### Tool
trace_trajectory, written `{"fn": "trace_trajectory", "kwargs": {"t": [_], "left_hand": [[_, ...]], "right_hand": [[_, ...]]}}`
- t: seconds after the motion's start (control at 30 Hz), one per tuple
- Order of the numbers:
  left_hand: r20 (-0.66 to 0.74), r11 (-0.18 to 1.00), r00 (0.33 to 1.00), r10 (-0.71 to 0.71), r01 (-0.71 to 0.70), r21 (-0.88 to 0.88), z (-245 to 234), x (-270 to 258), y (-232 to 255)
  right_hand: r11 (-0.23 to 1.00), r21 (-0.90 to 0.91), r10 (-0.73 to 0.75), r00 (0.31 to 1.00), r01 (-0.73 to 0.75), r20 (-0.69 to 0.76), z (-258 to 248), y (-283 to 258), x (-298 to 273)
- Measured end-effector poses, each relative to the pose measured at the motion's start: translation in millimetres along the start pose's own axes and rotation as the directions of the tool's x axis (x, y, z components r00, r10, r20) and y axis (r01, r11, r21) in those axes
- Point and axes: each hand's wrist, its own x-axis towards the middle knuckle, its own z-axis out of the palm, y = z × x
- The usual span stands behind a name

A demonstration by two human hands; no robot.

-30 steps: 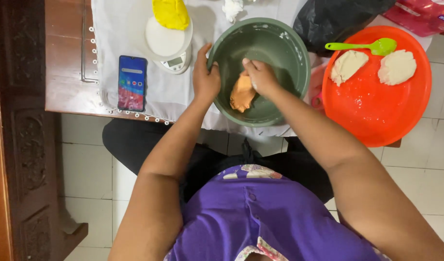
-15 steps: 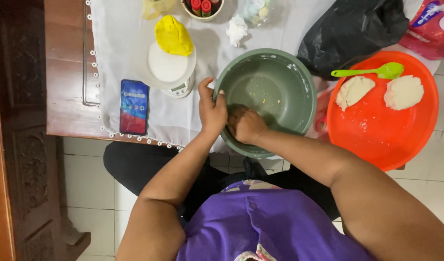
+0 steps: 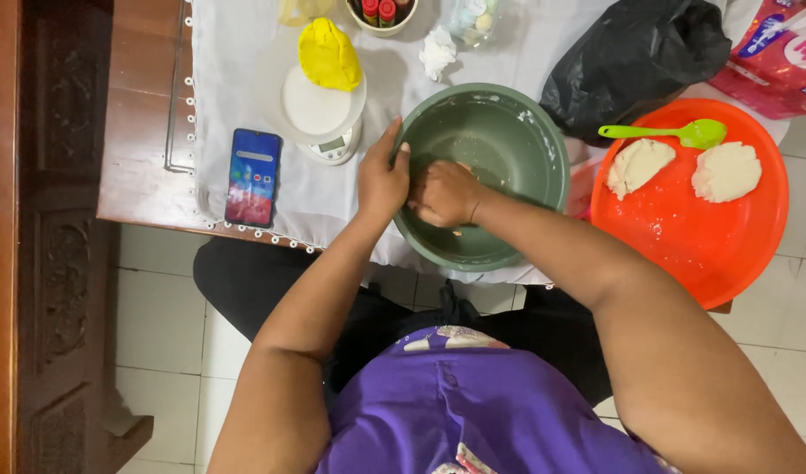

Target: Kneading orange-colored dough in a plastic bowl on a table.

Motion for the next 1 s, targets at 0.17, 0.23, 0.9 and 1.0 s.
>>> {"fn": "trace_trajectory", "kwargs": {"t": [0.17, 0.23, 0.9, 1.0], "left_hand": [[0.213, 0.996, 0.977, -0.021, 0.003, 0.084, 0, 17, -19], [0.266, 0.990, 0.964, -0.001, -0.036, 0.135, 0, 24, -27], [0.021, 0.993, 0.998, -0.059, 0.060, -0.102, 24, -4, -35], [0.006, 0.992, 0.997, -0.078, 0.079, -0.103, 24, -7, -32]], "right_hand": [[0.925, -0.083, -0.371, 0.928, 0.372, 0.023, 26, 36, 18], [0.890, -0.136, -0.433, 0.900, 0.436, 0.053, 29, 50, 22], [0.303, 0.029, 0.916, 0.283, -0.953, -0.284, 24, 8, -108], [0.114, 0.096, 0.970, 0.091, -0.989, -0.225, 39, -10, -105]]}}
